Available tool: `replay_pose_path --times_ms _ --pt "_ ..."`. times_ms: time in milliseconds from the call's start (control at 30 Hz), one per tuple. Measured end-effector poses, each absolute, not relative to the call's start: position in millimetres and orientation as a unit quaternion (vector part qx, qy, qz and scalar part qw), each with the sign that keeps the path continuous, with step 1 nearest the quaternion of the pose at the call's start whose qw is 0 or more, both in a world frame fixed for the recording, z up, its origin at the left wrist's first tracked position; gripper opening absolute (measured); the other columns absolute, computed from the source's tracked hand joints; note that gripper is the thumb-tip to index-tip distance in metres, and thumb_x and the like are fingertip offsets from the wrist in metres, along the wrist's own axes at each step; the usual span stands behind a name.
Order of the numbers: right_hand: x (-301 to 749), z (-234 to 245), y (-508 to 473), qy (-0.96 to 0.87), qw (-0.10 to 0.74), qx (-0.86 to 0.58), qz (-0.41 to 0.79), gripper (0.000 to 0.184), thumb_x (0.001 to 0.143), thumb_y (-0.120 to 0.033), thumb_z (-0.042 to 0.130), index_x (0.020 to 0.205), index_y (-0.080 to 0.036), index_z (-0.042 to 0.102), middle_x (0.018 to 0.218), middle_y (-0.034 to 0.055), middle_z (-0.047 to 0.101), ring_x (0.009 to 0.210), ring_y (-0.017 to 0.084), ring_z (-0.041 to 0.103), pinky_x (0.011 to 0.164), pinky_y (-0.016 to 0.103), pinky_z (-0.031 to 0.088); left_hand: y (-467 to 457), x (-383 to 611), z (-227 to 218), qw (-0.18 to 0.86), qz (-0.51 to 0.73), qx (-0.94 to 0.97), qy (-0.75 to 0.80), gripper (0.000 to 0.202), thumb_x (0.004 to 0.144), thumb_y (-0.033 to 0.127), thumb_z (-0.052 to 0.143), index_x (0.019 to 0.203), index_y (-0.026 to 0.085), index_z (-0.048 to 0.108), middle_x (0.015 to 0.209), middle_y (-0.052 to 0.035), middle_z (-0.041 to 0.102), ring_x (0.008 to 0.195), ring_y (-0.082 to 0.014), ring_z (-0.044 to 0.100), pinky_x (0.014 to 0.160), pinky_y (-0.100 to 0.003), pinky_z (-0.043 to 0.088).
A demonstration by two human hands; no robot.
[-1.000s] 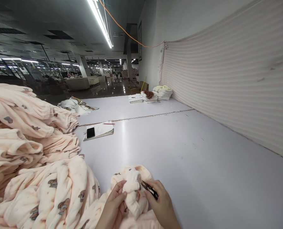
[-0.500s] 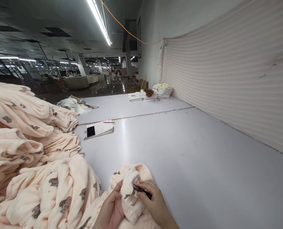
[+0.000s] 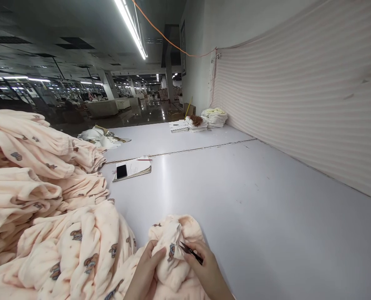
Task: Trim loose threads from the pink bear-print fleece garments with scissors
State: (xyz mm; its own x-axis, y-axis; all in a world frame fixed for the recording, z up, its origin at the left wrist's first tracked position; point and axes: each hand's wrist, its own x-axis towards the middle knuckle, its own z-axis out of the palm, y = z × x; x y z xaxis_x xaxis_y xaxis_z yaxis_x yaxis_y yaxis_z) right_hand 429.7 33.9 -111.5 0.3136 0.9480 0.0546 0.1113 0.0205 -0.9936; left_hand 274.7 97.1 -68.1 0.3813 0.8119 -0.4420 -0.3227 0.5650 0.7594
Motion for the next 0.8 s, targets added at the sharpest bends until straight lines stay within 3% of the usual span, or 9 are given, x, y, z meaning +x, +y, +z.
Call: replay_pose_path --times_ms 100,300,567,700,800 --pt "430.2 -101.6 31.1 -0.506 0.528 -0.592 0.339 0.024 0.079 -0.014 0.06 0.1 -0.023 0.068 0.103 0.0054 0.066 0.1 0.021 0.061 0.089 0.031 0.046 96.2 275.0 -62.6 0.796 0.362 0.268 0.405 0.024 0.073 0.022 0.071 0.091 0.021 0.055 0.081 -0.0032 0.073 0.086 -0.0235 0.069 0.076 -0.034 0.052" --pt "425.4 -89.4 39.0 -0.522 0.498 -0.62 0.308 0.018 0.085 -0.015 0.055 0.091 -0.024 0.07 0.092 0.0023 0.068 0.091 0.018 0.063 0.083 0.026 0.047 96.5 274.2 -61.7 0.809 0.353 0.261 0.391 0.028 0.068 0.022 0.075 0.09 0.019 0.058 0.083 -0.0045 0.074 0.091 -0.0248 0.068 0.079 -0.034 0.052" --pt "424.1 -75.3 34.3 -0.58 0.411 -0.66 0.244 0.027 0.083 -0.016 0.056 0.105 -0.029 0.066 0.099 0.0001 0.066 0.091 0.019 0.062 0.078 0.026 0.047 96.2 274.6 -70.1 0.805 0.358 0.289 0.375 0.028 0.068 0.03 0.076 0.087 0.021 0.058 0.084 -0.0032 0.072 0.087 -0.0245 0.068 0.079 -0.035 0.051" --pt "425.4 -76.5 33.5 -0.555 0.429 -0.663 0.26 0.022 0.088 -0.021 0.05 0.098 -0.028 0.069 0.094 0.0004 0.068 0.089 0.018 0.063 0.077 0.025 0.048 95.4 274.1 -71.2 0.806 0.36 0.302 0.36 0.028 0.067 0.03 0.076 0.086 0.022 0.057 0.081 -0.0019 0.071 0.091 -0.0243 0.066 0.082 -0.035 0.05" --pt "426.2 -87.6 31.7 -0.516 0.462 -0.668 0.273 0.027 0.079 -0.018 0.059 0.104 -0.026 0.066 0.105 0.0017 0.068 0.099 0.02 0.063 0.085 0.026 0.047 95.1 274.0 -73.6 0.805 0.364 0.304 0.356 0.03 0.068 0.032 0.075 0.088 0.023 0.055 0.086 -0.003 0.07 0.093 -0.0256 0.065 0.083 -0.037 0.049"
